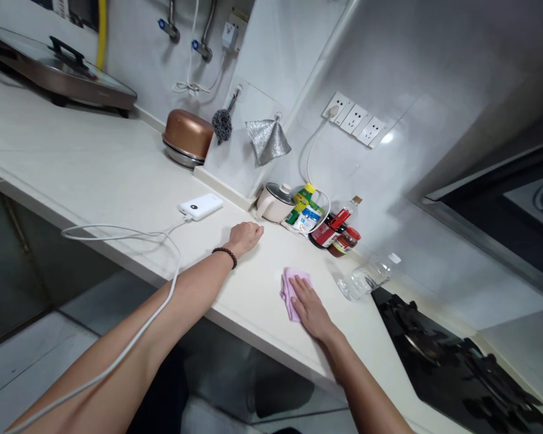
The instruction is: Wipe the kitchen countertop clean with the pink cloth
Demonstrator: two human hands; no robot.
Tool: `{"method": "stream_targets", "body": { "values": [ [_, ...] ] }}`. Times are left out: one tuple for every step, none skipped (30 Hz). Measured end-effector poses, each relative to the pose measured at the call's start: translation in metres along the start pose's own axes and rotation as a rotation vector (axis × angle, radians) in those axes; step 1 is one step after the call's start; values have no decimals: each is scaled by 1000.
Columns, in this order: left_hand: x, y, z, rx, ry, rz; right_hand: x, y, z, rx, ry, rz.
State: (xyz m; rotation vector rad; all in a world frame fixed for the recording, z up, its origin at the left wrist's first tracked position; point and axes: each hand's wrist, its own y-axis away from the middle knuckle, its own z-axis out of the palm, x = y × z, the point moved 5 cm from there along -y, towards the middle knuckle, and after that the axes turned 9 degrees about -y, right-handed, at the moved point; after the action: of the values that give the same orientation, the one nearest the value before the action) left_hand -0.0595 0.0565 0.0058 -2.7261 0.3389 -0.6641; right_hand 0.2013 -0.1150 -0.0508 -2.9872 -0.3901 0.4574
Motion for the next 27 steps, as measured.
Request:
{"method": "stream_targets", "body": {
  "values": [
    [0,0,-1,1,5,-4,-9,13,0,-14,-10,-22],
    [0,1,-1,3,12,-6,-16,25,-1,-23,-21,-37],
    [0,1,-2,6,21,-6,-20,35,-3,-30,-31,-46],
    [1,1,-3,9,29,-5,-23,43,-4,-36,-40,-50],
    [3,1,-3,12,34,-3,-25,49,-5,-41,-46,-51],
    [4,1,-3,13,38,0,-25,52,-6,-47,-49,-50],
    [6,1,-3,13,41,5,-24,52,-7,-54,-51,-49],
    [7,1,-3,13,46,10,-23,49,-6,-63,-51,-50],
    [9,1,-2,12,52,13,-22,43,-6,-70,-49,-52],
    [10,0,-2,13,59,14,-19,34,-5,-74,-47,-53],
    [11,0,-2,15,67,16,-17,23,-4,-76,-44,-54],
    [11,0,-2,19,76,18,-13,10,-2,-75,-40,-53],
    [11,0,-2,23,82,18,-9,-4,0,-72,-35,-48],
    [11,0,-3,27,87,18,-4,-21,2,-67,-30,-40],
    [11,0,-4,30,92,18,0,-38,4,-62,-24,-29],
    [12,0,-4,33,97,19,5,-56,6,-58,-18,-15],
    [12,0,-5,35,101,19,10,-76,9,-54,-11,2],
    [12,0,-5,35,105,22,14,-95,11,-50,-4,22],
    [13,0,-5,35,109,28,18,-115,13,-48,3,43],
    [14,0,-5,37,111,35,20,-134,14,-46,9,63],
    [15,0,-5,39,110,40,21,-152,16,-45,15,83],
    [15,1,-5,40,106,45,20,-170,18,-43,21,101],
    [15,1,-5,40,99,47,18,-185,20,-41,26,118],
    [15,1,-6,38,90,47,15,-199,23,-39,32,131],
    [15,1,-7,36,82,48,10,-210,25,-38,36,138],
    [15,1,-8,34,75,47,3,-218,28,-38,39,136],
    [15,2,-10,34,71,45,-6,-224,32,-41,37,120]
  ]
}}
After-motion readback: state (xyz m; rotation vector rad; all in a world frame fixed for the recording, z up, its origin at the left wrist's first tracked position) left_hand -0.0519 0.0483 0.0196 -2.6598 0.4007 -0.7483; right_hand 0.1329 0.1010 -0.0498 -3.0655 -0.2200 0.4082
